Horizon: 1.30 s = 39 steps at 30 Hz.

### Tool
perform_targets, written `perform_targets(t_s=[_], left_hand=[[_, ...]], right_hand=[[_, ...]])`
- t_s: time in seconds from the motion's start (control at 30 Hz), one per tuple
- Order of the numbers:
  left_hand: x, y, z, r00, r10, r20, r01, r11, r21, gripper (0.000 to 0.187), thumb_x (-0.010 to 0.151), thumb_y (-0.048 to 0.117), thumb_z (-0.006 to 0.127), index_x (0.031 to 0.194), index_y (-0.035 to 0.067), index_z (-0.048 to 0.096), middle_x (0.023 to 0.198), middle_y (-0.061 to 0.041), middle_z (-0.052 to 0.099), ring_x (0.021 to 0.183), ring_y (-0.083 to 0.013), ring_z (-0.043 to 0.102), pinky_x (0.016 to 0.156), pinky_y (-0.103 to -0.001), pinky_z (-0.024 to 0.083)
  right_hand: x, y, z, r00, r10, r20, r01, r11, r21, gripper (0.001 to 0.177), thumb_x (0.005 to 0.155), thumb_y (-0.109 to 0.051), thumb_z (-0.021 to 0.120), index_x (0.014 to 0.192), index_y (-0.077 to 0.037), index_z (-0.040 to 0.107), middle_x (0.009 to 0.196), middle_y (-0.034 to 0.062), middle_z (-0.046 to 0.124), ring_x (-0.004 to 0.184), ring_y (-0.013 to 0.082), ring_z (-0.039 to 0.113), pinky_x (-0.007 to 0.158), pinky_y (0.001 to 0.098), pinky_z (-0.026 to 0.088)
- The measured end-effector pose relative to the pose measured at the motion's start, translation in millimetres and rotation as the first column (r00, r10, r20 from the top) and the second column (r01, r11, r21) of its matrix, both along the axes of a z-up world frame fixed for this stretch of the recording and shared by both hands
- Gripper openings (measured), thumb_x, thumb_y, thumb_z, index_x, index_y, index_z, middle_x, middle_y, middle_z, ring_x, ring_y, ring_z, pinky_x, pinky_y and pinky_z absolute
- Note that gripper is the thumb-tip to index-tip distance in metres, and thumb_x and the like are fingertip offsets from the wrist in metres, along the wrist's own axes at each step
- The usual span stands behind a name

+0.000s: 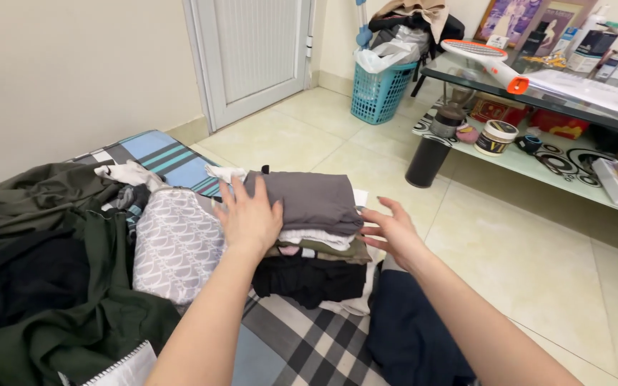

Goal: The recorder is folding and stacking various items of clothing on a bed.

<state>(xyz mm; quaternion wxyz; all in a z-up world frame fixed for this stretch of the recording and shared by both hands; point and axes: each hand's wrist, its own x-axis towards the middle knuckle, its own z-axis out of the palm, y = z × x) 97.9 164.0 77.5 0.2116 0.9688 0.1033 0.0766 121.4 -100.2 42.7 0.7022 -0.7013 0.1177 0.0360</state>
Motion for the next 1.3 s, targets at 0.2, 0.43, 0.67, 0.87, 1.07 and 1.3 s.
perform_targets(t_s=[0.2,0.43,0.67,0.87,1.07,1.3], left_hand=[[-59.7,-80.8,-0.5,0.739,-0.487,0.465,0.459,0.87,0.182,0.039,0.085,0.016,0.063,0.124,0.007,0.06,0.126,-0.019,0.057,0.122,-0.0379,0.056,0.091,-0.05,0.052],[-97.8,-164.8,-111.5,0.844,-0.535,0.031,0.536,0.84,-0.086,0.021,0.089,0.025,0.064,0.095,0.007,0.071,0.1,-0.017,0.073,0.097,-0.039,0.071,0.086,-0.051,0.056],[-81.7,-186.6,-183.2,0.965,-0.202,-0.17,0.1,0.877,-0.471,0.046,0.097,0.052,0.057,0.106,0.01,0.074,0.107,-0.021,0.071,0.106,-0.0405,0.066,0.092,-0.05,0.052],[-80.4,-207.0,-169.3,0.921,-0.239,-0.306,-0.143,0.524,-0.839,0.052,0.095,0.056,0.051,0.103,0.009,0.072,0.092,-0.014,0.077,0.072,-0.0245,0.076,0.059,-0.038,0.059],[-94.3,-232.1,-141.3,0.91,-0.194,-0.367,-0.254,0.439,-0.862,0.089,0.092,0.076,0.052,0.099,-0.011,0.074,0.087,-0.02,0.077,0.065,-0.0256,0.074,0.056,-0.035,0.059],[-106.0,-247.0,-171.3,0.856,-0.183,-0.484,-0.428,0.274,-0.861,0.075,0.083,0.04,0.08,0.142,0.005,0.05,0.137,-0.015,0.059,0.112,-0.0294,0.063,0.081,-0.051,0.063]], right_hand=[[-71.0,-92.9,-96.6,0.914,0.314,0.256,-0.135,0.833,-0.537,0.064,0.084,-0.033,0.076,0.141,-0.012,0.058,0.115,0.0136,0.076,0.105,0.0228,0.073,0.09,0.0376,0.059],[-178.1,-89.6,-114.7,0.648,0.75,0.132,0.008,0.166,-0.986,0.108,0.067,-0.059,0.091,0.146,-0.001,0.045,0.149,0.0369,0.047,0.136,0.0558,0.042,0.105,0.0642,0.036],[-119.0,-154.3,-152.9,0.953,0.297,0.057,-0.196,0.751,-0.631,0.045,0.091,-0.02,0.057,0.134,-0.007,0.065,0.107,0.0188,0.078,0.098,0.0292,0.073,0.093,0.0359,0.055],[-110.0,-192.0,-102.3,0.972,-0.232,0.03,0.225,0.963,0.148,0.031,0.091,-0.018,0.055,0.105,0.005,0.069,0.097,0.0167,0.074,0.089,0.0271,0.068,0.082,0.0381,0.054],[-117.3,-197.3,-102.4,0.978,-0.029,0.205,0.031,1.0,-0.007,0.04,0.087,-0.011,0.051,0.116,0.006,0.071,0.11,0.0164,0.076,0.101,0.0258,0.069,0.093,0.0357,0.053],[-162.7,-150.7,-109.7,0.745,0.665,0.056,-0.451,0.564,-0.692,0.058,0.078,-0.008,0.052,0.132,-0.001,0.072,0.138,0.013,0.069,0.139,0.0281,0.042,0.116,0.0364,0.031]])
